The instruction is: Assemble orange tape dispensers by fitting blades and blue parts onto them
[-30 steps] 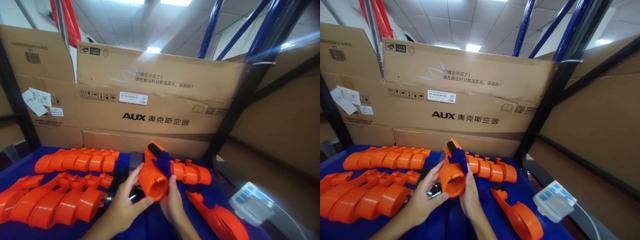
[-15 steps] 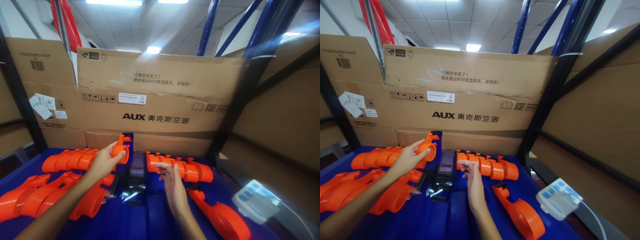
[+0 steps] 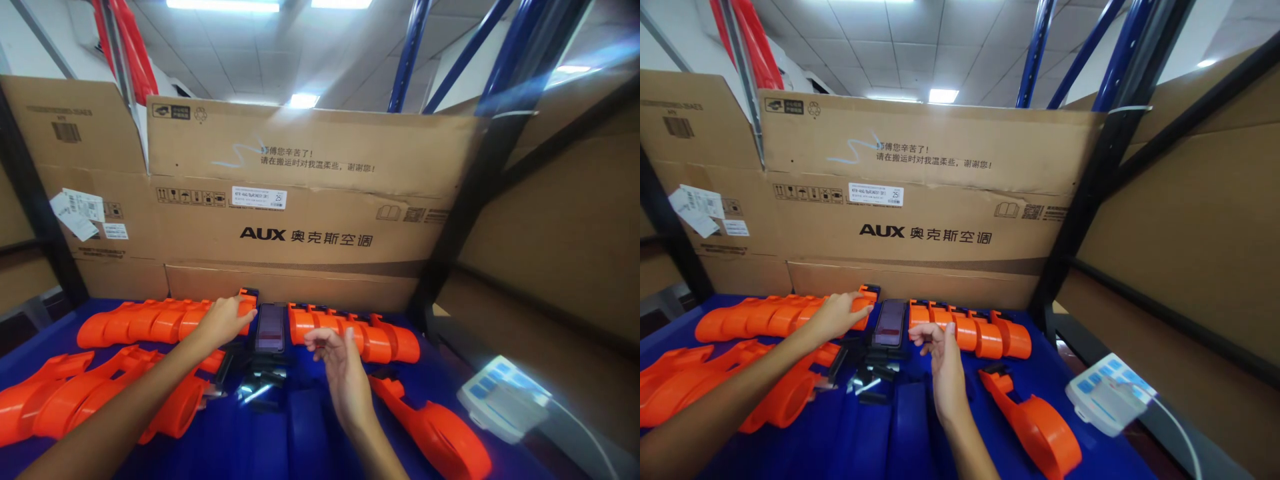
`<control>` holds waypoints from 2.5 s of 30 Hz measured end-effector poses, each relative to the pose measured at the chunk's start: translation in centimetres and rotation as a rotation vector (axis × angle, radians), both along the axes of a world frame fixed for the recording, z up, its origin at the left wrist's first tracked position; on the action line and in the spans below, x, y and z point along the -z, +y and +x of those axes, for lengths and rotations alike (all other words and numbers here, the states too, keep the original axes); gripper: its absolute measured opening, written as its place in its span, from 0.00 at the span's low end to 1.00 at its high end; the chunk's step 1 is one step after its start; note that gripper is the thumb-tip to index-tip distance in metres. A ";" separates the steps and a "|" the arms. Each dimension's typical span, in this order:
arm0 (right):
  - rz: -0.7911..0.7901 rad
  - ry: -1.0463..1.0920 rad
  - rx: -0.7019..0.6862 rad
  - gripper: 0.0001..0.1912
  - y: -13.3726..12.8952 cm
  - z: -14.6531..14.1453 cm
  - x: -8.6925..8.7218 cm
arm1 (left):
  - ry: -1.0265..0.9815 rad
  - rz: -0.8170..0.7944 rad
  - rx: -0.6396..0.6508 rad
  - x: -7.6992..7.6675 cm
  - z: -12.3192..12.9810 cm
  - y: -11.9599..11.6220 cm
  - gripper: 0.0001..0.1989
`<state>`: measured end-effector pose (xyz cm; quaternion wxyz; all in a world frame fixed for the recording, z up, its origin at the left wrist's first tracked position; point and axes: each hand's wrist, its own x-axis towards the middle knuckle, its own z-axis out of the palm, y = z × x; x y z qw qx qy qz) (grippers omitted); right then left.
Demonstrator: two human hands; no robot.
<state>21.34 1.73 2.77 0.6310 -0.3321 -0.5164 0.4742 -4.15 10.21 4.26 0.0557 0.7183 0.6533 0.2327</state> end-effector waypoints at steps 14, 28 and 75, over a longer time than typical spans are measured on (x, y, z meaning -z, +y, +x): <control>0.000 0.009 -0.014 0.37 0.2 0.2 -0.1 | 0.178 -0.045 0.014 0.3 0.8 0.5 0.21; -0.002 -0.021 -0.002 0.37 0.1 0.3 0.2 | 0.226 -0.051 -0.011 1.0 1.0 0.8 0.18; 0.055 -0.110 0.128 0.38 0.5 1.2 0.0 | 0.252 -0.176 0.335 -1.0 -9.2 0.0 0.49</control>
